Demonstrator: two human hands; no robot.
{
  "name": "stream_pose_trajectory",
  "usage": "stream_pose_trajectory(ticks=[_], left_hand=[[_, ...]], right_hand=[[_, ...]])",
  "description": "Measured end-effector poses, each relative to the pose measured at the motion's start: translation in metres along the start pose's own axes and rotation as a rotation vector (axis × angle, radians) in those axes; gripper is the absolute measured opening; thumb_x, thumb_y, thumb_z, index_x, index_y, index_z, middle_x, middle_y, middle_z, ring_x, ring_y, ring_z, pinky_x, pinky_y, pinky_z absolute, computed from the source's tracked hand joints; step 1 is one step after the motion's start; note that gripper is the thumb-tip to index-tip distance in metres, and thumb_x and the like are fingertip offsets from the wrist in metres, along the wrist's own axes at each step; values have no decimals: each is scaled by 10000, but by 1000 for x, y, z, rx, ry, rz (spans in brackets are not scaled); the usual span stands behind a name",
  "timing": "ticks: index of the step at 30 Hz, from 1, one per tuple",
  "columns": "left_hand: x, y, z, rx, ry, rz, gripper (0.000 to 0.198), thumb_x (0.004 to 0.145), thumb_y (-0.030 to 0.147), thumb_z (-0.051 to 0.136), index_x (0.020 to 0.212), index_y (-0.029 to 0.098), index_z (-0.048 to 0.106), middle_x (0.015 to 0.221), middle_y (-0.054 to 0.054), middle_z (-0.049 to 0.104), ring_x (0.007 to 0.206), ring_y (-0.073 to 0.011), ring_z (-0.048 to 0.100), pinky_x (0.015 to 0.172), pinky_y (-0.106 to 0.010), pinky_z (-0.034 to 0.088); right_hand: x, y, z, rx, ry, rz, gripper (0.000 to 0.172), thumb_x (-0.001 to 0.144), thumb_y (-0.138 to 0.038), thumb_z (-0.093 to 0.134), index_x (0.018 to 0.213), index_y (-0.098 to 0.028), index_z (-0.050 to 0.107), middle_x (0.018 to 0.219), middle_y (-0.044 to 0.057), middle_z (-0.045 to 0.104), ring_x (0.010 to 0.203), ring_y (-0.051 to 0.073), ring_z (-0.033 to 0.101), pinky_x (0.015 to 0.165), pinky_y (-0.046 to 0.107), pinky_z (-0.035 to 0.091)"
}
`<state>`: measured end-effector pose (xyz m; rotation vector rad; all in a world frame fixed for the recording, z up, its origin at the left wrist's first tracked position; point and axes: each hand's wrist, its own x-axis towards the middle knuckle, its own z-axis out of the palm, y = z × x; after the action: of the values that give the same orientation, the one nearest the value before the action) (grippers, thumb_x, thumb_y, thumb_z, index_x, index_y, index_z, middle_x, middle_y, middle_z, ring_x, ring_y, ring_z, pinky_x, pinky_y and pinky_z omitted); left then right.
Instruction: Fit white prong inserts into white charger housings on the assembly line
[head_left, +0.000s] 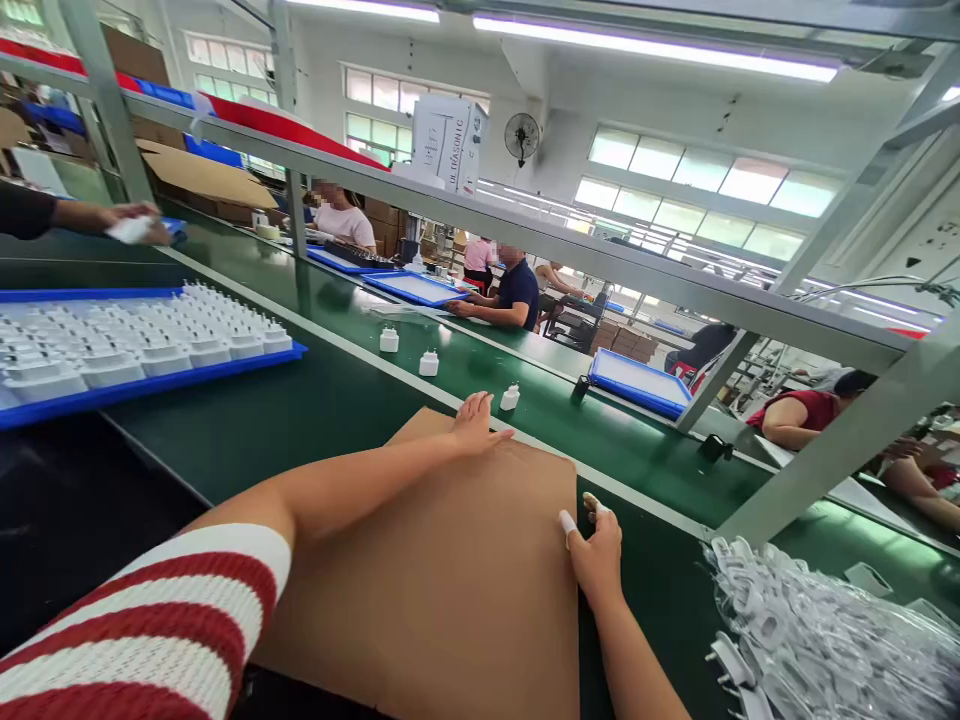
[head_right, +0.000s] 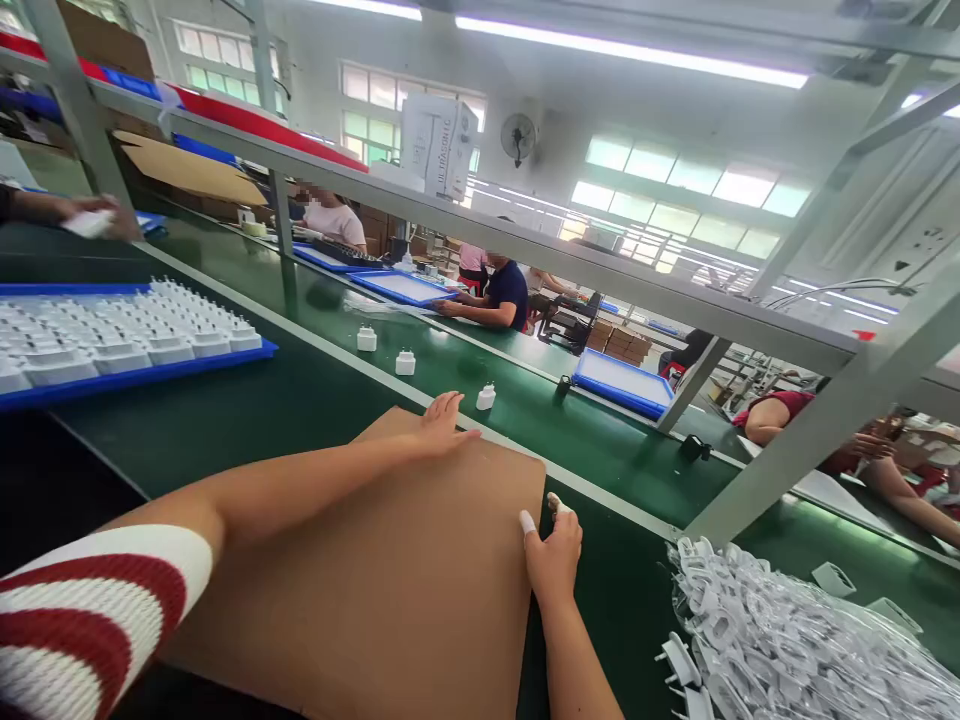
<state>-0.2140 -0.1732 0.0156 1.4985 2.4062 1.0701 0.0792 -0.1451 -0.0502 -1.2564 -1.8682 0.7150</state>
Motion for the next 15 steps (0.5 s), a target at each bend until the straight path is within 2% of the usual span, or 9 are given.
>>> stream_pose_trajectory(ticks=[3, 5, 7, 9, 10, 12, 13, 15], left_hand=[[-57, -18, -53, -77, -41, 29, 859, 808, 790, 630, 1395, 163, 626, 1612, -190, 458, 1511, -377, 399, 1280, -502, 299], [-105, -35, -98, -166, -84, 35, 754, 850, 817, 537, 1296, 230, 698, 1435, -115, 644, 1330, -322, 591, 1147, -430, 485], [-161, -58, -142, -467, -217, -64, 640, 846, 776, 637, 1154, 230, 765, 1238, -95, 752, 1149, -289, 683, 1038, -371, 551], [-221, -87, -174, -634, -363, -124, 504, 899, 703, 655, 960, 226, 804, 1076, -73, 791, 934, -230, 712, 894, -305, 582], [-251, -103, -182, -740, -475, -118, 489, 902, 681, 665, 887, 213, 808, 980, -79, 797, 856, -221, 713, 811, -289, 587], [-303, -135, -182, -896, -751, -92, 536, 849, 689, 687, 771, 171, 801, 805, -120, 780, 719, -250, 711, 696, -333, 598], [-324, -149, -173, -905, -857, -111, 564, 822, 700, 684, 721, 154, 789, 754, -138, 766, 685, -269, 710, 665, -358, 602], [-350, -171, -146, -770, -925, -218, 503, 797, 644, 673, 754, 158, 793, 779, -133, 773, 742, -285, 736, 658, -358, 606]], right_hand=[[-1, 0, -4, -14, -16, -22, 743, 785, -643, 574, 1325, -139, 652, 1271, 183, 658, 1289, 415, 563, 1103, 556, 454], [-2, 2, -6, -12, -13, -35, 739, 769, -646, 580, 1299, -138, 669, 1245, 184, 661, 1268, 412, 577, 1088, 546, 475], [-3, 3, -7, -5, -11, -51, 741, 747, -649, 591, 1278, -141, 678, 1237, 185, 663, 1242, 407, 595, 1085, 545, 486], [-4, 3, -8, 3, -14, -65, 762, 720, -665, 599, 1262, -137, 684, 1221, 186, 669, 1223, 405, 609, 1094, 552, 485], [-4, 3, -8, 7, -16, -70, 776, 703, -676, 602, 1251, -134, 688, 1205, 186, 674, 1217, 407, 615, 1102, 555, 482], [-4, 1, -9, 17, -19, -70, 800, 667, -692, 610, 1227, -127, 694, 1169, 187, 685, 1211, 412, 628, 1112, 557, 480], [-4, 1, -10, 26, -23, -64, 805, 648, -691, 617, 1216, -125, 696, 1166, 191, 688, 1209, 416, 637, 1108, 555, 486], [-5, 0, -13, 51, -36, -21, 771, 621, -664, 636, 1189, -148, 702, 1178, 197, 697, 1187, 424, 666, 1060, 553, 526]])
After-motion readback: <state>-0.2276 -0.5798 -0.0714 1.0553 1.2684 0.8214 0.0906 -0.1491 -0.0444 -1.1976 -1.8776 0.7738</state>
